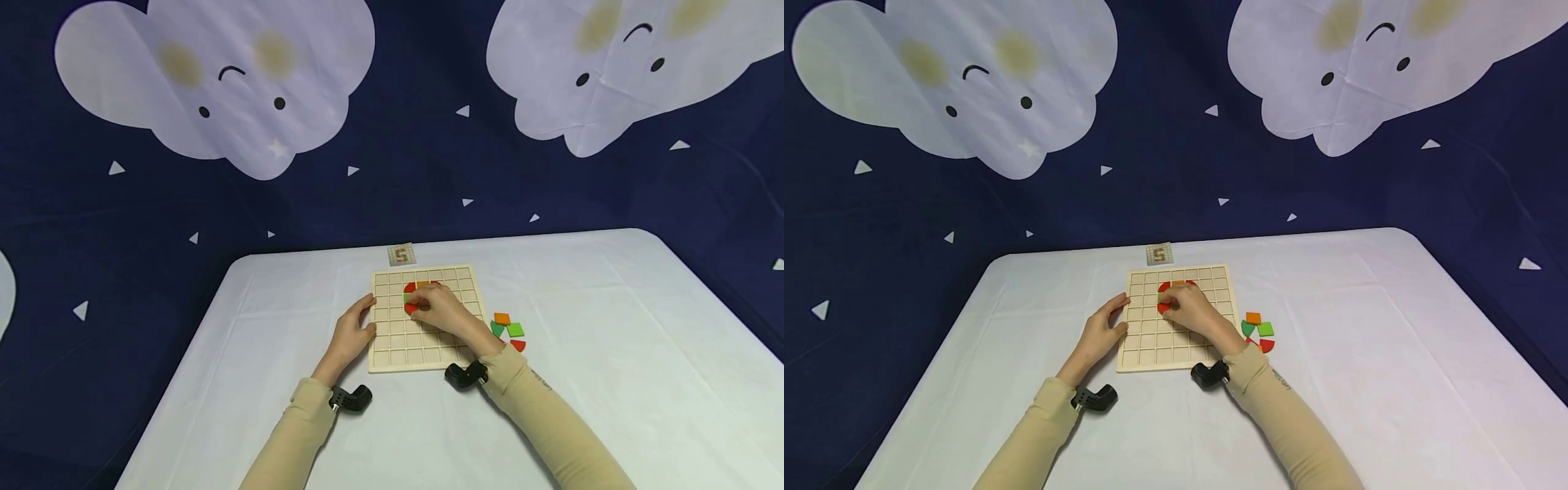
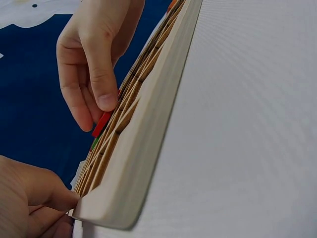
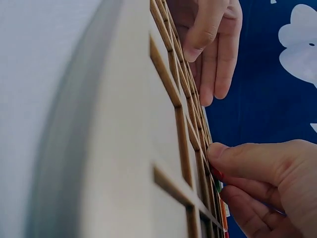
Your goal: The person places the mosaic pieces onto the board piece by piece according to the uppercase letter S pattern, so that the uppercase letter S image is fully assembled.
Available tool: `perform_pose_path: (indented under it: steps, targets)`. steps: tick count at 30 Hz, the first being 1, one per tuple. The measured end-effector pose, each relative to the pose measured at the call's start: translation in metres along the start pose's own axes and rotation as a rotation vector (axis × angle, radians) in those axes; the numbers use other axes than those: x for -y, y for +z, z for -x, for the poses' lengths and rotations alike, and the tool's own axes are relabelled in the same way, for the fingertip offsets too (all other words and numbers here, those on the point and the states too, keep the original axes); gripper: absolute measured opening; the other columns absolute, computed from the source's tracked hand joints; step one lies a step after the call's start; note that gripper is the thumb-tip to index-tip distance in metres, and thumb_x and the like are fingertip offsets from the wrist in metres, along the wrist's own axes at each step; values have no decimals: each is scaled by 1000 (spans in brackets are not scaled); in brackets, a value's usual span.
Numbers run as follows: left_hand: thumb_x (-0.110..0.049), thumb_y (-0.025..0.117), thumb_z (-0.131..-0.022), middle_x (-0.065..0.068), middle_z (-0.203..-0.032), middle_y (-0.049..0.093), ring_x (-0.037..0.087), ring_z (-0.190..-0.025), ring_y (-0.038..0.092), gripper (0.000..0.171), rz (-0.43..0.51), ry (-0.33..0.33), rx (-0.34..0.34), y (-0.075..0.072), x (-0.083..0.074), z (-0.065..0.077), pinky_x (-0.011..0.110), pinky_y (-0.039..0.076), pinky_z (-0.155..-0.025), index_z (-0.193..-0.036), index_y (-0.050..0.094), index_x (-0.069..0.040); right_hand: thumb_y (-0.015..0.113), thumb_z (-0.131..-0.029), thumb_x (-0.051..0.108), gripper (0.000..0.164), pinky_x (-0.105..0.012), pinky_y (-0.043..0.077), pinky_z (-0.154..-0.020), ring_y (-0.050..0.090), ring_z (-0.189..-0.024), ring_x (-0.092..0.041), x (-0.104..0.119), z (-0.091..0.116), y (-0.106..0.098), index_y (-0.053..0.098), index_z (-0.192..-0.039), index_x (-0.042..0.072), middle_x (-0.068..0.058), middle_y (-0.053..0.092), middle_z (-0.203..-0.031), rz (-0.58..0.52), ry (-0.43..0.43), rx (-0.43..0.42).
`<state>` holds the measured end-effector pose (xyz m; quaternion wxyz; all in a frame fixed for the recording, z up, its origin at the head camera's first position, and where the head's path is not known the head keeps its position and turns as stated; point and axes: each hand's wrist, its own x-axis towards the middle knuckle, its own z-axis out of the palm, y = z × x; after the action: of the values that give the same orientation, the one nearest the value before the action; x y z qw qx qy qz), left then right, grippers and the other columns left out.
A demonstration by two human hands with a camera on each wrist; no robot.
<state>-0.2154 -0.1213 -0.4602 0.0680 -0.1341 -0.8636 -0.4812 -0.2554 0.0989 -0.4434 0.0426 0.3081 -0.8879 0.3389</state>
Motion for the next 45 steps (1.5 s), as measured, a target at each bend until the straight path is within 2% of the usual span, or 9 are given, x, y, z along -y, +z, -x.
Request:
perform_pose_path:
  steps: [10,17,21,25,28,34,38,45]
  targets:
    - [8,55,-78,18,-133,51,28,-127,43,61,0,-22,13,0,-1,-1,35,32,-107,-138,40,8,73,-78,9,26,-33,51,-77,62,-88,-21,1,2,-2,69,-102,2,-9,66,-98,-16,-63,-21]
    - [9,55,-77,19,-132,52,30,-126,45,61,-6,-22,14,0,0,-1,37,33,-107,-137,41,9,75,-80,12,28,-34,51,-81,62,-93,-21,1,1,1,69,-106,4,-8,66,-104,-10,19,17]
    - [9,55,-78,19,-132,52,30,-126,45,61,-3,-20,11,0,2,-1,36,33,-107,-137,41,8,72,-83,13,27,-33,52,-83,63,-95,-23,6,1,-5,69,-107,4,-8,67,-104,-86,59,22]
    - [8,55,-78,19,-132,52,30,-125,45,61,-4,-16,9,0,3,-2,36,34,-106,-137,41,9,70,-85,14,27,-35,51,-85,61,-99,-25,12,5,-19,68,-110,3,-7,66,-106,-194,111,5]
    - [8,55,-78,19,-132,52,29,-126,45,61,-3,-21,11,0,3,-2,36,34,-106,-137,41,8,70,-85,17,29,-38,50,-87,60,-100,-24,12,10,-36,68,-111,4,-5,66,-108,-216,124,-39]
    - [8,55,-78,19,-132,52,29,-126,44,61,1,-25,13,1,0,-2,37,33,-107,-138,41,8,71,-84,20,32,-44,50,-87,60,-99,-25,1,33,-76,68,-112,5,-6,66,-109,-182,118,-130]
    - [8,55,-78,18,-132,52,29,-126,45,61,-4,-23,16,2,1,-1,37,33,-107,-138,41,8,72,-84,24,35,-47,48,-89,59,-101,-27,-13,57,-98,68,-113,5,-8,65,-112,-145,175,-160]
    - [8,55,-79,18,-133,52,29,-127,43,61,-1,-25,13,0,0,-1,37,32,-107,-138,41,7,70,-85,27,37,-47,47,-90,59,-104,-30,-35,89,-110,66,-115,4,-9,65,-113,-120,288,-160]
